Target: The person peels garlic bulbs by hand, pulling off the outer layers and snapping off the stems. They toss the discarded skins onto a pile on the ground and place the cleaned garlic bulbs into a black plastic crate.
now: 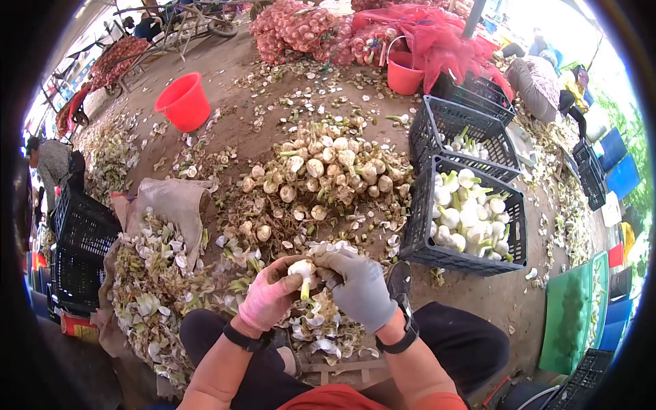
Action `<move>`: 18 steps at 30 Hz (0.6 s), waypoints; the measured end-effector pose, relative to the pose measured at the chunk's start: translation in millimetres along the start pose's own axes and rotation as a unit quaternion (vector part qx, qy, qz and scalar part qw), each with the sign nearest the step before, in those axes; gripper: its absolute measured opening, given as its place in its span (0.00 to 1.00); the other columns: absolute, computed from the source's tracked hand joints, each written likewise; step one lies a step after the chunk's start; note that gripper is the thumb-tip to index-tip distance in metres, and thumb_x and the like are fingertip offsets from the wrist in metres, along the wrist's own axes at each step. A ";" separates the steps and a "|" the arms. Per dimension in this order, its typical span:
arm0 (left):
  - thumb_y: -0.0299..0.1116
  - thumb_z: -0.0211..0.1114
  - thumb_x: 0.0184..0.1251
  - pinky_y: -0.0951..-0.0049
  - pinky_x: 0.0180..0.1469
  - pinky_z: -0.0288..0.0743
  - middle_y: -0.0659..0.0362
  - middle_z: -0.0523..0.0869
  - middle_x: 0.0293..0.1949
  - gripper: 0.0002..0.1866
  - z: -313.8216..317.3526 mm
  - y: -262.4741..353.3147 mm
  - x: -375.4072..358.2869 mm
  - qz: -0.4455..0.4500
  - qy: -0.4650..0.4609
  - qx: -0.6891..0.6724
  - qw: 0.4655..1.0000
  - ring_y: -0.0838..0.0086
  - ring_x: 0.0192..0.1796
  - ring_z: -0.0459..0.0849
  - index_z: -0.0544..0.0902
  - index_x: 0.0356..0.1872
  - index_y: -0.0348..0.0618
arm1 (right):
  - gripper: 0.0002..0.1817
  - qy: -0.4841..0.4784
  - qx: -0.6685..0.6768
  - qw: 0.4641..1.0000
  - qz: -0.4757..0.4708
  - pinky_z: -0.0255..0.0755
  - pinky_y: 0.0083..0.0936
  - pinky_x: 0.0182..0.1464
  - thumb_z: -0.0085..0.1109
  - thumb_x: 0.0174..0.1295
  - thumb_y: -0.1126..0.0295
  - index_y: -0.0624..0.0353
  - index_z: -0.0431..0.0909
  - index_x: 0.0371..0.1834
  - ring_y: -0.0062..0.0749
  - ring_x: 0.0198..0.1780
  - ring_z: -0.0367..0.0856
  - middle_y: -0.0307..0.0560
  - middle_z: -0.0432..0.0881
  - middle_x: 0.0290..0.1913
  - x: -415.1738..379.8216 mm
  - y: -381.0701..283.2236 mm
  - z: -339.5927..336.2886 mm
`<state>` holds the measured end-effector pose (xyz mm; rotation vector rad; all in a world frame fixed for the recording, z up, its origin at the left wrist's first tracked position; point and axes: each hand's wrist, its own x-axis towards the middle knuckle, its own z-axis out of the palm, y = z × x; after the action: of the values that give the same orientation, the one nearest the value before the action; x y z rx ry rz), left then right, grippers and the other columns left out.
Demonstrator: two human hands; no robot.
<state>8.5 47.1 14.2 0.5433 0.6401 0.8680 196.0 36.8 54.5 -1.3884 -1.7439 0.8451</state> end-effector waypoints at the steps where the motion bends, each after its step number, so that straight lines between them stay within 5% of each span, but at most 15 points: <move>1: 0.32 0.71 0.59 0.66 0.60 0.74 0.51 0.80 0.52 0.29 -0.8 0.0 -0.1 -0.001 0.001 0.000 1.000 0.66 0.54 0.81 0.71 0.59 0.31 | 0.09 0.014 -0.034 0.999 -0.011 0.76 0.33 0.38 0.62 0.57 0.77 0.62 0.83 0.41 0.47 0.36 0.83 0.54 0.83 0.35 -0.3 -1.5 3.1; 5: 0.30 0.67 0.61 0.65 0.59 0.75 0.51 0.81 0.51 0.26 -1.1 -0.1 1.8 -0.010 0.024 0.009 1.000 0.65 0.53 0.81 0.71 0.59 0.30 | 0.08 0.037 -0.089 0.995 -0.031 0.73 0.29 0.33 0.61 0.53 0.79 0.63 0.82 0.37 0.42 0.31 0.82 0.51 0.82 0.31 2.1 2.1 10.2; 12: 0.32 0.65 0.61 0.67 0.53 0.78 0.52 0.81 0.49 0.29 -2.9 -4.0 3.0 -0.057 -0.062 -0.023 0.996 0.66 0.49 0.83 0.68 0.63 0.35 | 0.03 0.020 -0.088 0.995 0.047 0.74 0.42 0.36 0.59 0.56 0.73 0.60 0.77 0.32 0.53 0.34 0.81 0.55 0.81 0.31 16.2 63.4 22.5; 15: 0.32 0.68 0.58 0.69 0.56 0.76 0.54 0.81 0.48 0.32 4.2 6.1 3.8 -0.029 -0.046 0.007 0.998 0.68 0.52 0.82 0.67 0.64 0.37 | 0.09 -0.015 -0.143 0.982 0.124 0.73 0.42 0.46 0.58 0.53 0.76 0.52 0.81 0.36 0.52 0.45 0.80 0.54 0.82 0.41 4.2 114.9 30.6; 16: 0.32 0.69 0.57 0.69 0.57 0.75 0.55 0.81 0.48 0.32 3.1 4.1 1.2 -0.003 -0.021 0.033 0.999 0.69 0.53 0.81 0.67 0.63 0.37 | 0.13 0.046 -0.144 0.988 0.026 0.73 0.39 0.47 0.56 0.53 0.78 0.50 0.84 0.39 0.52 0.49 0.78 0.53 0.81 0.47 -2.1 114.3 31.5; 18: 0.31 0.70 0.57 0.71 0.56 0.75 0.55 0.81 0.48 0.31 -4.1 -4.3 1.6 0.004 -0.002 0.064 0.998 0.70 0.53 0.80 0.69 0.61 0.37 | 0.22 0.073 -0.125 0.989 0.011 0.73 0.39 0.54 0.57 0.51 0.82 0.51 0.81 0.51 0.49 0.53 0.78 0.54 0.78 0.54 -12.5 104.6 25.2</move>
<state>8.6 46.8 8.0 0.6630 0.6923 0.8375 227.6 44.0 -48.8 -1.5920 -1.7685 0.5324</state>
